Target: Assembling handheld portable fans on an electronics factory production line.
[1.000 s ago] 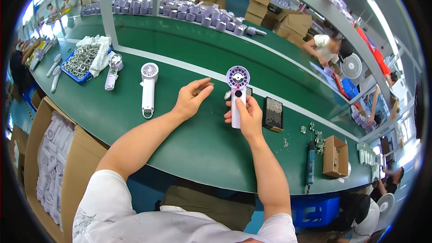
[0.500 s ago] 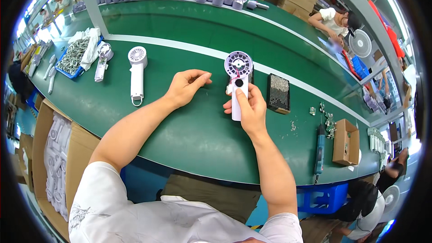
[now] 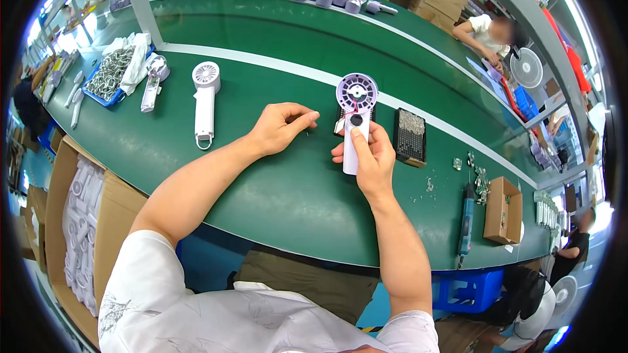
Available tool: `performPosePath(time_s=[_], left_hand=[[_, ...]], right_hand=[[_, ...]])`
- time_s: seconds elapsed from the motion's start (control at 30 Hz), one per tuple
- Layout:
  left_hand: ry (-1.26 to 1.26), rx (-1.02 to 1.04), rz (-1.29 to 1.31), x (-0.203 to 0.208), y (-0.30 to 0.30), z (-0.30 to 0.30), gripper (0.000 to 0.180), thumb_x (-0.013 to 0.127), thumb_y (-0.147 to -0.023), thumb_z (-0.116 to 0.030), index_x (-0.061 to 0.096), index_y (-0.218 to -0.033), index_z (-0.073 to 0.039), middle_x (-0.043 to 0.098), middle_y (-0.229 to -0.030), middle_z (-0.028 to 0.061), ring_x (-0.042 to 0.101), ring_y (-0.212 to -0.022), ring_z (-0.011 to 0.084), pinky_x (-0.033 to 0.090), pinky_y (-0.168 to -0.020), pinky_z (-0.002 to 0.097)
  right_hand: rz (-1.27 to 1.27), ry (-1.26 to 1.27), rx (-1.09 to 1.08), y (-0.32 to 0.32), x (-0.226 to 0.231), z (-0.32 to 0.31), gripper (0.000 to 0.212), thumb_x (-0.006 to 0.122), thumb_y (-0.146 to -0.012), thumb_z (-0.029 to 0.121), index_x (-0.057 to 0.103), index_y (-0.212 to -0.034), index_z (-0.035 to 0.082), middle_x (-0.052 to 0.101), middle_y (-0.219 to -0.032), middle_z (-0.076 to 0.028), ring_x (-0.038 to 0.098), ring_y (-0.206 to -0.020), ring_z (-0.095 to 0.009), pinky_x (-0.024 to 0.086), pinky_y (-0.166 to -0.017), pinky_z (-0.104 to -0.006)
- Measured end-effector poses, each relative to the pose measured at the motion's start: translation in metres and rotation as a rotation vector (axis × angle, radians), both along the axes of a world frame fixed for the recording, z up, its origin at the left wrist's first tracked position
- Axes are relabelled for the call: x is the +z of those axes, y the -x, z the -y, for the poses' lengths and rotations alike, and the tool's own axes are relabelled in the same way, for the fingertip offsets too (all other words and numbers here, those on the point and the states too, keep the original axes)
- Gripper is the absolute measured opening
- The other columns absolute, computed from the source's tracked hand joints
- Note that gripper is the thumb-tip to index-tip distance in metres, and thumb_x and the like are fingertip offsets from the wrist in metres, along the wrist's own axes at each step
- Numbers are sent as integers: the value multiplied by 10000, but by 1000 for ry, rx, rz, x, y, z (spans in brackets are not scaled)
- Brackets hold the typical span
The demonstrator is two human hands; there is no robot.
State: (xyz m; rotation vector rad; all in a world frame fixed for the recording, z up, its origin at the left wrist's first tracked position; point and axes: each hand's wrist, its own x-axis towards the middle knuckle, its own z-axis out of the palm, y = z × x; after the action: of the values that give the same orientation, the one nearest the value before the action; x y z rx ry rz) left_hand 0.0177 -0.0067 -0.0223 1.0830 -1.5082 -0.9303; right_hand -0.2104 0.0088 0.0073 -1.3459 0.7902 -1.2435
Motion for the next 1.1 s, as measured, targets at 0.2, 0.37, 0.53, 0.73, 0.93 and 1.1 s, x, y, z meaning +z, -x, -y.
performPosePath(time_s=[0.2, 0.37, 0.53, 0.73, 0.93, 1.1], left_hand=[[-57, -17, 67, 5, -2, -1, 297, 685, -1029, -252, 756, -1083, 31, 771, -928, 75, 673, -827, 92, 546, -753, 262], [-81, -26, 91, 4, -2, 0, 281, 674, -1037, -229, 751, -1102, 34, 770, -956, 76, 677, -868, 95, 546, -785, 260], [-83, -25, 126, 7, -3, -2, 275, 681, -1031, -223, 752, -1093, 35, 769, -940, 70, 668, -847, 86, 542, -759, 257], [-68, -40, 112, 9, 0, -2, 269, 695, -1023, -222, 753, -1080, 34, 765, -924, 60, 648, -804, 70, 530, -727, 246], [-22, -19, 77, 5, 1, -3, 301, 730, -994, -273, 772, -1034, 22, 771, -871, 76, 674, -769, 95, 550, -706, 275], [-49, -34, 86, 6, 1, -3, 278, 720, -1003, -237, 761, -1064, 31, 771, -913, 82, 691, -824, 106, 560, -750, 274]], right_hand=[[50, 4, 21, 2, -2, 1, 322, 565, -1071, 152, 499, -1272, -91, 699, -1064, -172, 722, -751, -191, 633, -641, -321], [61, 4, 12, 3, 0, 1, 334, 553, -1076, 160, 480, -1285, -90, 700, -1075, -187, 726, -752, -201, 636, -640, -329], [79, 6, 20, 4, 0, 2, 324, 537, -1080, 160, 478, -1283, -86, 703, -1107, -206, 723, -758, -201, 633, -639, -329], [69, 3, 20, 6, -1, 3, 316, 541, -1081, 164, 483, -1270, -82, 706, -1093, -196, 720, -750, -193, 631, -637, -321], [43, 9, 32, 6, -1, 2, 311, 546, -1081, 168, 489, -1262, -79, 708, -1101, -189, 718, -747, -186, 628, -633, -315], [56, 5, 31, 6, -1, 1, 306, 541, -1081, 163, 487, -1261, -79, 709, -1103, -193, 718, -743, -186, 627, -631, -314]])
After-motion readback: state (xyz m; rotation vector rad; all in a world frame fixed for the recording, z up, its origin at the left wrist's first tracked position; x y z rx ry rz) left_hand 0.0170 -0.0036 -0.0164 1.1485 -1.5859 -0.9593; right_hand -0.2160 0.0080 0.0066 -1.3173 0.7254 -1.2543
